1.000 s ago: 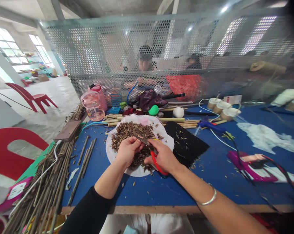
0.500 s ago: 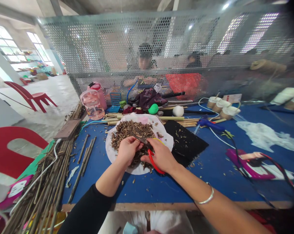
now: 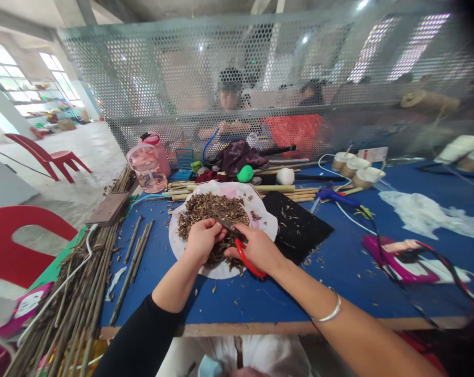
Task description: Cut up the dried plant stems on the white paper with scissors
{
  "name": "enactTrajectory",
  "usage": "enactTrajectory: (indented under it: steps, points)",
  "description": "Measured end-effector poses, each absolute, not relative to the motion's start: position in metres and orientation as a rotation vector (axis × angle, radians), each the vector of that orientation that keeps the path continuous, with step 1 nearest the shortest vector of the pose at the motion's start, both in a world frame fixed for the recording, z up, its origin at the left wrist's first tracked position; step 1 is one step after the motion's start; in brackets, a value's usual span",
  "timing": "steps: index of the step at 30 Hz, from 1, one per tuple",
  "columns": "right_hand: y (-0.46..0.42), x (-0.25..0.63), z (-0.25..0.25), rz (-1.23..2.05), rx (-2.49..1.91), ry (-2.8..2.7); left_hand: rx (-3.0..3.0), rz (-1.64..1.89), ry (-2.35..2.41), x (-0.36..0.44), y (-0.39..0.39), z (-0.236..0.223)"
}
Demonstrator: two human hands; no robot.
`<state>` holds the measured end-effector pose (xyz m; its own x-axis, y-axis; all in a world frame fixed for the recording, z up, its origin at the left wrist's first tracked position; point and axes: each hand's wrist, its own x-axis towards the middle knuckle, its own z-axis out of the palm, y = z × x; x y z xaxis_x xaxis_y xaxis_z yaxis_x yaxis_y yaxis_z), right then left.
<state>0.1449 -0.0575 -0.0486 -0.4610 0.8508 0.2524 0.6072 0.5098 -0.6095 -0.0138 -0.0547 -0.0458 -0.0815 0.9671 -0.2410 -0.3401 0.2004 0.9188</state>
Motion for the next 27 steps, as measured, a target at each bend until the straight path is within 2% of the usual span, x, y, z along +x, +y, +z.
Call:
enactTrajectory:
  steps: [7,12,18,22,27]
  points:
    - [-0.055,0.153,-0.045,0.610,-1.219,-2.251,0.938,1.179,1.259,-0.024,-0.053,-0.046]
    - [-0.045,0.166,-0.040,0.638,-1.242,-2.249,1.494,1.071,1.668,-0.038,-0.050,-0.033]
    - [-0.036,0.178,-0.046,0.669,-1.255,-2.170,1.941,0.884,1.867,-0.036,-0.053,-0.005]
    - [-0.035,0.180,-0.049,0.658,-1.259,-2.105,2.183,0.578,1.885,-0.019,-0.051,0.004]
    - [-0.031,0.181,-0.051,0.623,-1.243,-1.937,2.379,0.477,1.770,0.004,-0.015,0.001]
